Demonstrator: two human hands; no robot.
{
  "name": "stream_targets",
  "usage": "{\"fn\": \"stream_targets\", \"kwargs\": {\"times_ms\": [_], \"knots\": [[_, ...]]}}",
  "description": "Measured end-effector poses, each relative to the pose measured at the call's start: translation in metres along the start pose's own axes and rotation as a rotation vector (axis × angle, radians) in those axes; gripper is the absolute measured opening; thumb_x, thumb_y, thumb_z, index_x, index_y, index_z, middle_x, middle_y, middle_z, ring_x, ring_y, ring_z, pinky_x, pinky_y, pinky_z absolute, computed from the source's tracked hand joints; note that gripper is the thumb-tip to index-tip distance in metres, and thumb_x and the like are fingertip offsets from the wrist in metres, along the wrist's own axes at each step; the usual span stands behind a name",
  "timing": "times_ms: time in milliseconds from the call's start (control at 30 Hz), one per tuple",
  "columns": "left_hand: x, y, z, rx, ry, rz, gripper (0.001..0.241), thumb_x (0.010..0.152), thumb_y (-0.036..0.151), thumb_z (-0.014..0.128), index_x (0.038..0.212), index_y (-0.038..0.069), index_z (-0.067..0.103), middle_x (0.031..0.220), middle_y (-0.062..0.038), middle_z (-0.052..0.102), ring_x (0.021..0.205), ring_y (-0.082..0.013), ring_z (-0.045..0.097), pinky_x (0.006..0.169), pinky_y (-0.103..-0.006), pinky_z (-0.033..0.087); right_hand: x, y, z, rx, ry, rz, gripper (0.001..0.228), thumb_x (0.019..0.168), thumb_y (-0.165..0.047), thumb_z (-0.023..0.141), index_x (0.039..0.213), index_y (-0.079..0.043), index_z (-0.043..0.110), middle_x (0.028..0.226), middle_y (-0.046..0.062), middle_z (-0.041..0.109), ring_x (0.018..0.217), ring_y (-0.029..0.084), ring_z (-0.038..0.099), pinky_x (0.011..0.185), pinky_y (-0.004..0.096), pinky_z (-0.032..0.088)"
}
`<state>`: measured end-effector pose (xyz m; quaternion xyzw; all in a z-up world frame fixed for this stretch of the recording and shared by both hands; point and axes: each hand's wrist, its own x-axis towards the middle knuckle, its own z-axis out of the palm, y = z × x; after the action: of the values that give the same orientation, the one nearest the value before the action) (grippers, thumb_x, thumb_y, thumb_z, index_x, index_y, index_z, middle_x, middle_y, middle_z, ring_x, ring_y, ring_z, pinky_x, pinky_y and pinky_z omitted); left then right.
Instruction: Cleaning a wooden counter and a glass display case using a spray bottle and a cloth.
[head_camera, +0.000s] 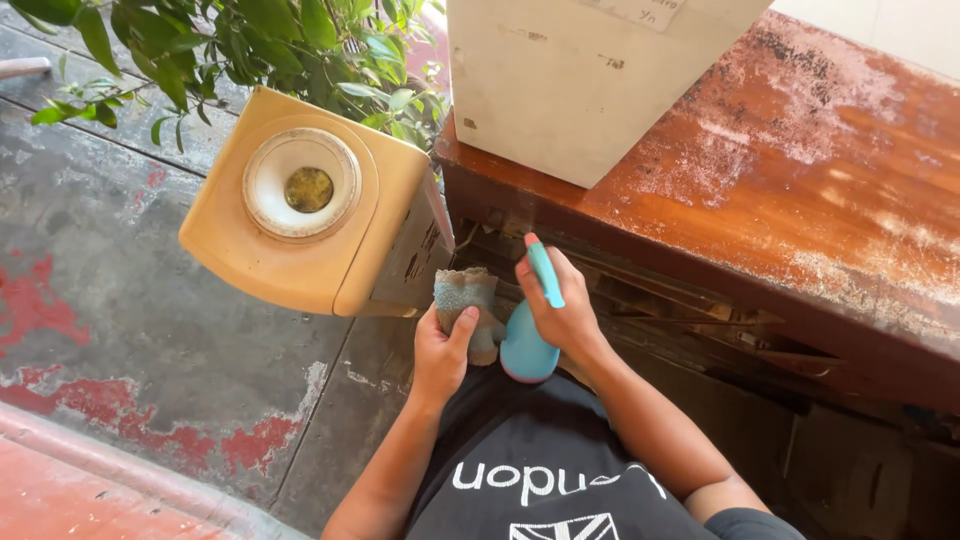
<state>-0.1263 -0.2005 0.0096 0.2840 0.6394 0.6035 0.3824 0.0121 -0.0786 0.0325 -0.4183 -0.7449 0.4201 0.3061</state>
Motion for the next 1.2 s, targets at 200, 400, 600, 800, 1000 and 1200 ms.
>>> {"fn": "stream_targets", "kwargs": {"times_ms": [200, 400, 600, 800, 1000, 1200], "knots": [[0.013, 0.002, 0.012, 0.013, -0.066, -0.015, 0.02, 0.092, 0.024, 0.07, 0.088, 0.004, 0.068, 0.077, -0.01, 0.068, 0.083, -0.0167, 0.06, 0.074, -0.0427, 0.052, -0.012, 0.023, -0.021, -0.018, 0.107, 0.19, 0.023, 0.098, -0.036, 0.061, 0.101, -0.013, 0.066, 0.086, 0.016, 0.062, 0.081, 0.035, 0.063, 0.073, 0.046, 0.048], [0.049, 0.034, 0.04, 0.013, -0.208, 0.103, 0.018, 0.097, 0.026, 0.068, 0.105, 0.011, 0.073, 0.089, -0.008, 0.073, 0.087, -0.0159, 0.066, 0.083, -0.0417, 0.054, -0.017, 0.027, -0.031, 0.053, 0.177, 0.094, 0.023, 0.098, -0.035, 0.062, 0.103, -0.014, 0.069, 0.09, 0.01, 0.065, 0.08, 0.027, 0.063, 0.073, 0.039, 0.05], [0.095, 0.064, 0.073, 0.005, -0.367, 0.347, 0.078, 0.107, 0.023, 0.053, 0.165, 0.009, 0.003, 0.073, -0.005, 0.055, 0.071, -0.0099, 0.048, 0.078, -0.0324, 0.044, -0.004, 0.014, -0.039, 0.094, 0.229, -0.001, 0.025, 0.098, -0.034, 0.063, 0.107, -0.011, 0.069, 0.096, 0.011, 0.067, 0.085, 0.028, 0.065, 0.076, 0.04, 0.051], [0.12, 0.033, 0.096, 0.039, -0.38, 0.377, 0.093, 0.101, 0.02, 0.06, 0.164, 0.007, -0.007, 0.166, -0.033, 0.006, 0.153, -0.0464, 0.009, 0.123, -0.0591, 0.012, 0.021, 0.0, -0.047, 0.064, 0.223, -0.02, 0.028, 0.097, -0.034, 0.066, 0.111, -0.01, 0.067, 0.096, 0.013, 0.064, 0.089, 0.032, 0.066, 0.08, 0.042, 0.051], [0.12, 0.043, 0.097, 0.049, -0.389, 0.406, 0.092, 0.1, 0.013, 0.059, 0.161, 0.0, -0.008, 0.161, -0.035, 0.022, 0.15, -0.0469, 0.022, 0.124, -0.0559, 0.015, 0.042, -0.002, -0.044, 0.077, 0.236, -0.012, 0.032, 0.099, -0.038, 0.065, 0.11, -0.008, 0.064, 0.094, 0.014, 0.061, 0.088, 0.032, 0.064, 0.08, 0.044, 0.051], [0.126, 0.039, 0.095, 0.013, -0.37, 0.434, 0.09, 0.095, 0.002, 0.055, 0.16, -0.005, -0.007, 0.13, -0.02, 0.066, 0.13, -0.0267, 0.054, 0.12, -0.0488, 0.032, 0.061, -0.006, -0.037, 0.083, 0.222, 0.023, 0.034, 0.098, -0.043, 0.065, 0.11, -0.011, 0.062, 0.089, 0.012, 0.059, 0.083, 0.031, 0.064, 0.076, 0.043, 0.051]]}}
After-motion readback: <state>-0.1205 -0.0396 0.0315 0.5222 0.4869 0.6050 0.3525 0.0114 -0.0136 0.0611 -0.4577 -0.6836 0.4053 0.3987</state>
